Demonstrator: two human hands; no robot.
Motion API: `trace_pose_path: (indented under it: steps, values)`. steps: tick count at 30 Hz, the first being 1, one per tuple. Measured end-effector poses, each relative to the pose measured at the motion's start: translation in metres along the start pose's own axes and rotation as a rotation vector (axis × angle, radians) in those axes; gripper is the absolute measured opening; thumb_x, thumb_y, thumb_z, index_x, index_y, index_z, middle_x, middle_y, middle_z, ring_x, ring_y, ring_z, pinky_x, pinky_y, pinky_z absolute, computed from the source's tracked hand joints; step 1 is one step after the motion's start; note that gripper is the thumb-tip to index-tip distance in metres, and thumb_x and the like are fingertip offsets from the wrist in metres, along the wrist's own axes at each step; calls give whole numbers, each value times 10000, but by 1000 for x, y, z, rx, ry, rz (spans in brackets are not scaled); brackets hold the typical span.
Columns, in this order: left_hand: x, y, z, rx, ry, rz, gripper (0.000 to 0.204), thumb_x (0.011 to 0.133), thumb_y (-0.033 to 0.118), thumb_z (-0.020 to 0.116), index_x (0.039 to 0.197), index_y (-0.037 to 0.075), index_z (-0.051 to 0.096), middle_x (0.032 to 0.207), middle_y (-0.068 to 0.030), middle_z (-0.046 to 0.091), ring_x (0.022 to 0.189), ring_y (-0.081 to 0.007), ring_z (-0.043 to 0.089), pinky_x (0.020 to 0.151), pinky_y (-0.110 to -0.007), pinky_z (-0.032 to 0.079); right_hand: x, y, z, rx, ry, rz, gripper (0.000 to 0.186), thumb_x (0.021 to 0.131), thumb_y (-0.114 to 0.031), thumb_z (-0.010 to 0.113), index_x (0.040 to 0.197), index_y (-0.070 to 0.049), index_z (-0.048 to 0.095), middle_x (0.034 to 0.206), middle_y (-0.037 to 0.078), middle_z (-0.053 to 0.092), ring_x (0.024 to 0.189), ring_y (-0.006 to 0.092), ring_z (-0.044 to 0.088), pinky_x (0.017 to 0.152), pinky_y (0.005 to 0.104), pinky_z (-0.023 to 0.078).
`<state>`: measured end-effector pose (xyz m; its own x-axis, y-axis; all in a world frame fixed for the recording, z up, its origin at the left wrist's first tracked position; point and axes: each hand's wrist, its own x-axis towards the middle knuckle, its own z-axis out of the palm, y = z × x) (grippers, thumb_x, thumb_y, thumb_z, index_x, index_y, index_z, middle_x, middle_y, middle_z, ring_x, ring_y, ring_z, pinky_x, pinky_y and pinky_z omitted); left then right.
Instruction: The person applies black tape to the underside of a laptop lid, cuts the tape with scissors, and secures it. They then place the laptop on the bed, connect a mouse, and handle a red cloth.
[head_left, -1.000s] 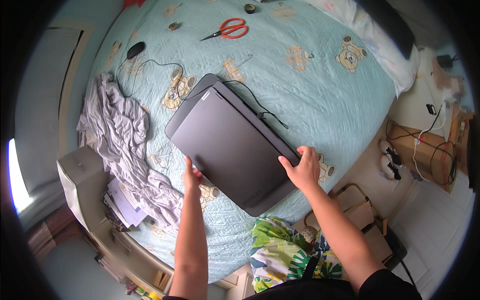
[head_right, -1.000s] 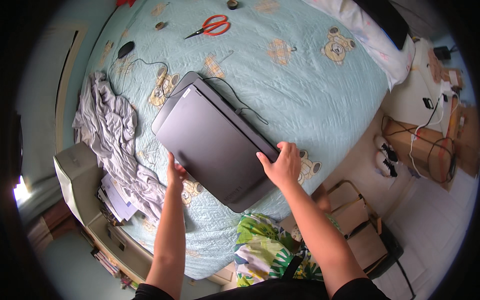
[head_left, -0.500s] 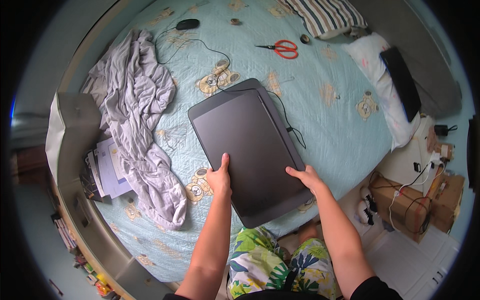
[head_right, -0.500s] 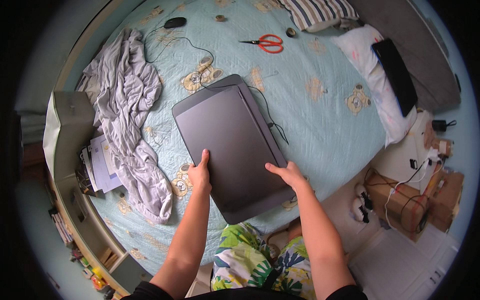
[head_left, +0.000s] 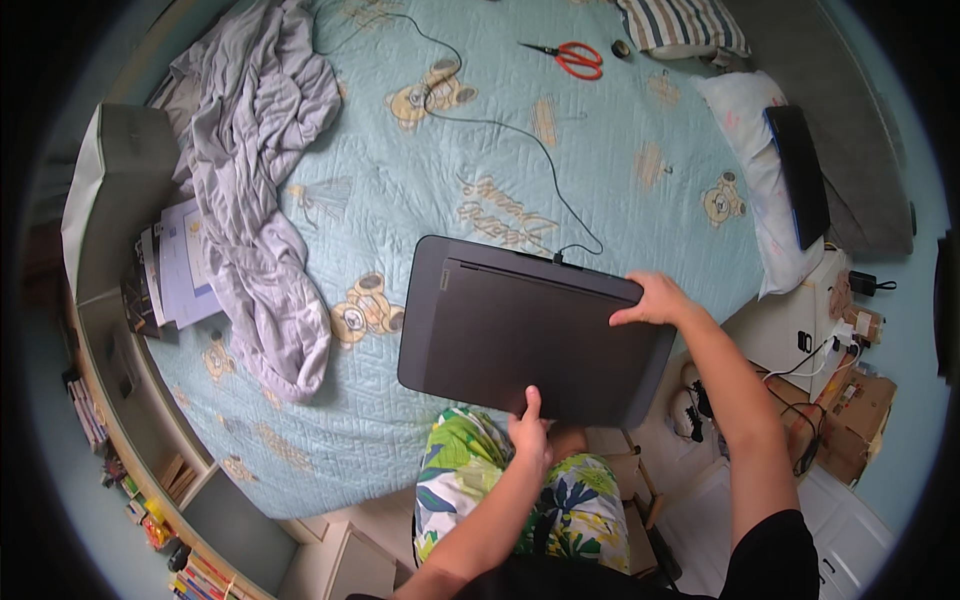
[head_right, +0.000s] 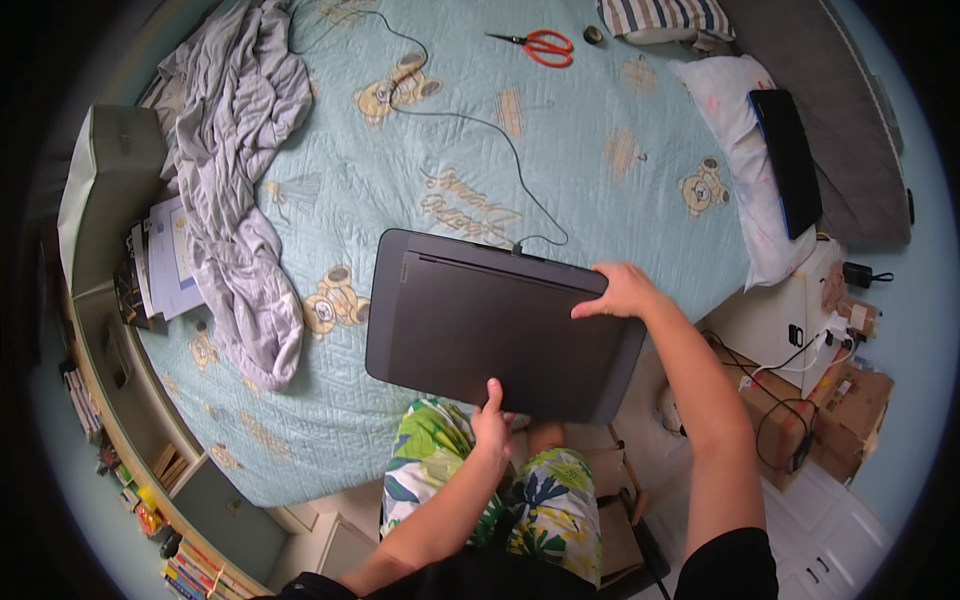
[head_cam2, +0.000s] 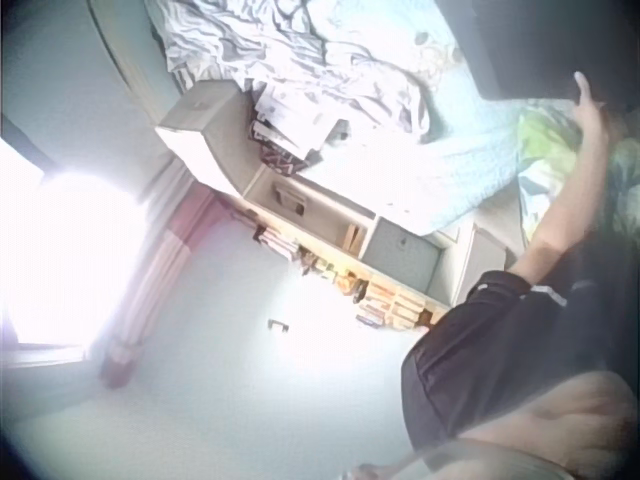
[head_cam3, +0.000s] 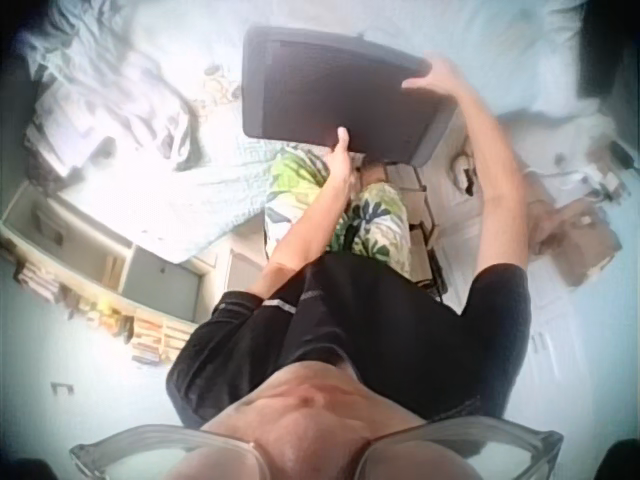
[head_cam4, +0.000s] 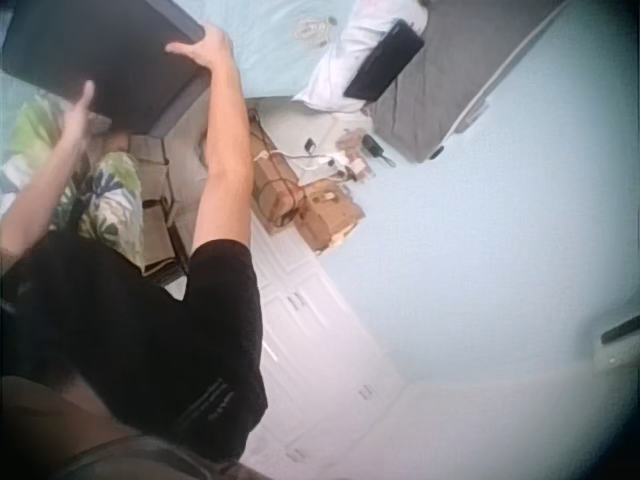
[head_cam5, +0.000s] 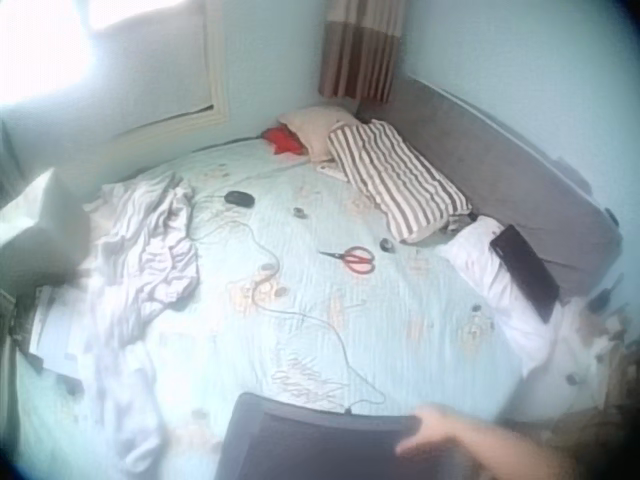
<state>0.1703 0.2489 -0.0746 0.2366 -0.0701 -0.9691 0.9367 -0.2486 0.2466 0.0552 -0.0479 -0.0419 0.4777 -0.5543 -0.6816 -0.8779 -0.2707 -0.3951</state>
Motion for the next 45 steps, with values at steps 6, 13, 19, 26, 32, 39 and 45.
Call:
trace_pose_path:
  steps: [6,13,19,26,32,39,45]
  values:
    - [47,36,-37,731,-308,-370,505,790,494,783,906,24,643,770,-46,601,714,-177,605,693,-344,539,14,20,19,-149,136,-116,716,628,-579,820,1092,-51,689,1154,114,652,1087,327,601,940,385,468]
    - [15,215,43,1122,-425,-3,398,934,412,616,887,20,667,807,-93,683,747,-193,668,713,-344,564,55,95,39,704,394,132,253,863,-220,676,1011,-15,688,941,77,675,894,179,641,803,305,504]
    - [91,324,138,716,-237,478,315,915,352,655,873,42,625,739,-48,645,640,-151,620,605,-311,537,105,69,34,1047,457,260,269,781,62,418,849,-7,669,793,76,676,728,131,618,696,280,490]
    - [164,390,276,598,-305,345,341,916,379,653,866,47,592,754,-71,653,628,-192,627,640,-357,563,155,101,16,1003,273,640,272,855,-66,368,715,-44,601,631,78,630,443,163,570,385,310,410]
    - [152,418,308,320,-215,633,356,1044,272,431,948,-33,588,762,-98,641,638,-218,611,628,-352,568,174,94,15,977,188,696,235,856,-102,372,787,-53,592,672,91,629,426,185,552,369,319,383]
    - [-50,312,146,670,-595,1218,513,1058,319,307,656,41,463,619,-86,416,703,-213,468,682,-371,453,160,117,15,944,219,702,250,854,-112,400,791,-43,632,673,91,632,443,193,567,361,335,390]
    - [-128,266,70,964,245,1676,570,1025,294,368,553,18,527,1450,-268,363,1389,-353,322,1132,-541,222,170,99,6,949,202,653,248,869,-137,407,870,-57,642,751,73,676,489,181,595,422,302,425]
